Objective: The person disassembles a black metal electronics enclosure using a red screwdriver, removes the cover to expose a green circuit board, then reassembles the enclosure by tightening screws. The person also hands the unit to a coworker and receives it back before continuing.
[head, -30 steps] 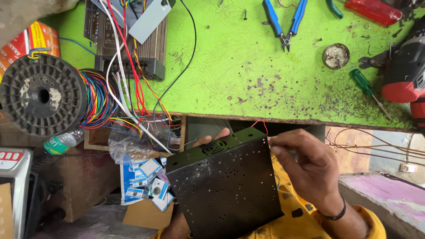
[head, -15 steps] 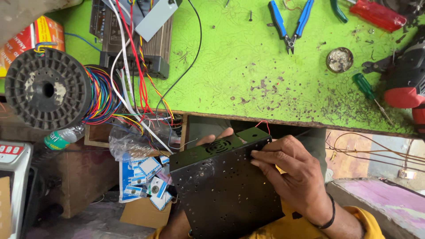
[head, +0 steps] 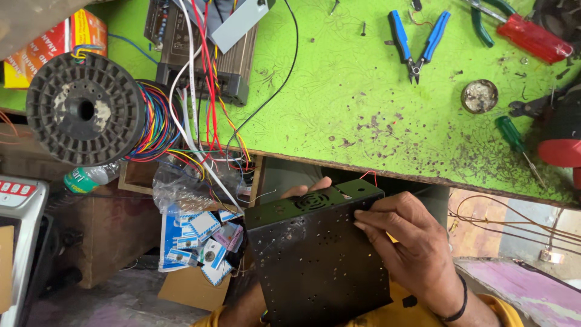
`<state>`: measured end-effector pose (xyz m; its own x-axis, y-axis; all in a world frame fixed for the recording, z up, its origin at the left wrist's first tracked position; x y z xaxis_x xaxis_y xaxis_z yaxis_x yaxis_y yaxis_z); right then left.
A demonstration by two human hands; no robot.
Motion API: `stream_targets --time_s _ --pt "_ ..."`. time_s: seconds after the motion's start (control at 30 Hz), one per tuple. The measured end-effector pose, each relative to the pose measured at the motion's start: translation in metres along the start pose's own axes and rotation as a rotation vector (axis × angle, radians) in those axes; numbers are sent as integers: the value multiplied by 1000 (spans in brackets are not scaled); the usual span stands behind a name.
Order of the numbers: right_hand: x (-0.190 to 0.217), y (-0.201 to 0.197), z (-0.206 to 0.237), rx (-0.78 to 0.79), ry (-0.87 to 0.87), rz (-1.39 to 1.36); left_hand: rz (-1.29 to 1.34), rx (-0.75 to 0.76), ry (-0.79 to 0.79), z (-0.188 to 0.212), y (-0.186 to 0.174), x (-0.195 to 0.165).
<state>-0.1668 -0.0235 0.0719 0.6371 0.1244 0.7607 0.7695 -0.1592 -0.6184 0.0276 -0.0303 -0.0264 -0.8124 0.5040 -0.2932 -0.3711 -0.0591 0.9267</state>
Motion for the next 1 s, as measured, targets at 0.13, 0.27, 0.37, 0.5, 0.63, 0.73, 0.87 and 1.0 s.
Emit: stream_targets --time_s 0.13,0.27,0.37,0.5,0.63,0.73,0.87,1.0 --pt "-1 -4 -1 83 12 6 66 87 34 -2 -2 2" --pt "3 -4 -1 83 -1 58 248 90 -21 -7 -9 7" --pt "5 -6 -2 81 -64 96 201 171 50 -10 -15 11" --pt "-1 -7 -5 120 -60 47 253 181 21 -14 -21 12" --pt "-8 -3 -4 91 -55 13 138 131 75 -10 -17 14" --pt "-12 2 -3 45 -43 2 61 119 126 -9 -13 15" --pt "-11 4 0 8 -79 13 96 175 155 -14 -12 16" --pt "-9 4 0 -24 -68 42 125 175 126 -16 -16 16"
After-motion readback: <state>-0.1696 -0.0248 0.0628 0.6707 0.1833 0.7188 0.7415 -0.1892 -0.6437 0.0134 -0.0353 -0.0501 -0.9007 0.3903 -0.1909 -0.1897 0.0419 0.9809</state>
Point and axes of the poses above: each hand's wrist, its own z-axis away from the middle knuckle, its own y-axis out of the palm, x = y × z, the point moved 2 cm from there along -z, towards the middle knuckle, and after that the axes turned 4 degrees about -x, right-handed, at the moved point
